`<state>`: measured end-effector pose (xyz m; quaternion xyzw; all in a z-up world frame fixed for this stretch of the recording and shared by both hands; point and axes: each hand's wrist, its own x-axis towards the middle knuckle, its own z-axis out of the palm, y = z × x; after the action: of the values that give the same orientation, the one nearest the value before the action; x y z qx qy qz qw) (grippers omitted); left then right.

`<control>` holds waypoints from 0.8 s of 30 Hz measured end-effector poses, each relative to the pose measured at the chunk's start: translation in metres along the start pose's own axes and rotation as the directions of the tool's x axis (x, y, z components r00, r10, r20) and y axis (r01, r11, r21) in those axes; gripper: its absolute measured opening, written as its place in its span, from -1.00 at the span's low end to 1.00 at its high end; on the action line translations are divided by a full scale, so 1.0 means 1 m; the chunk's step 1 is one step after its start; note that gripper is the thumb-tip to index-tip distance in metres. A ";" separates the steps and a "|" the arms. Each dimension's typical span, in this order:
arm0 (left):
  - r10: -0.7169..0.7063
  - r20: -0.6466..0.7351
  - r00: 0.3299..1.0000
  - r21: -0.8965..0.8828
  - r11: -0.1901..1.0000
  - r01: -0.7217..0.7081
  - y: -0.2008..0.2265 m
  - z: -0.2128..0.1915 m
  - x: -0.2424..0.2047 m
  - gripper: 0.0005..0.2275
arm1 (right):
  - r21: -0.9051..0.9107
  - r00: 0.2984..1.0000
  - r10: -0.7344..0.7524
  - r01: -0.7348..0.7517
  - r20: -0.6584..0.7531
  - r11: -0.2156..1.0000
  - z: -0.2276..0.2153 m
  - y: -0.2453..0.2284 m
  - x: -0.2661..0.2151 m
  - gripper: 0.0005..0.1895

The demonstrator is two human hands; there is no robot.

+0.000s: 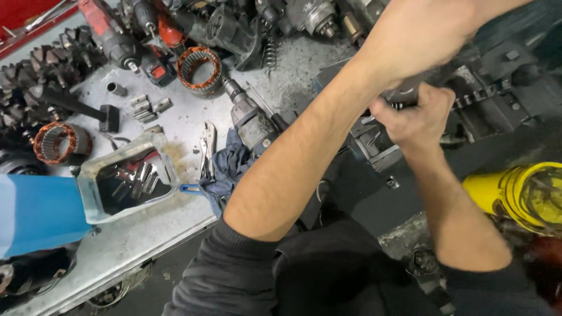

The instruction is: The person uses a hammer to tap a small metal component into a vise. They then use an adjustable wrench to tighten the component, repeatedly adjusting the wrench and striking the part with the hammer to secure it in place.

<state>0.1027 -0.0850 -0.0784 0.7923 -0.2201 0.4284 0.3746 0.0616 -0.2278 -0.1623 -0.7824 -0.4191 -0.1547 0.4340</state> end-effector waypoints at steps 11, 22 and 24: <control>-0.497 0.709 0.501 -0.492 0.161 0.855 0.002 -0.024 -0.006 -0.58 | 0.147 0.711 0.662 -0.700 0.237 0.699 -0.008 -0.088 0.006 -0.69; -0.555 0.622 0.553 -0.583 0.143 0.799 0.011 -0.126 -0.029 -0.69 | 0.070 0.949 0.196 -0.219 0.246 0.973 -0.037 -0.032 -0.020 -0.64; -0.576 0.603 0.552 -0.632 0.078 0.771 0.027 -0.162 -0.025 -0.67 | 0.141 0.942 -0.182 0.147 0.281 0.979 -0.038 -0.034 -0.012 -0.73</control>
<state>-0.0118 0.0255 -0.0320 0.5342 -0.0429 -0.0489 0.8428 0.0321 -0.2558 -0.1293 -0.7318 -0.5510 -0.0481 0.3981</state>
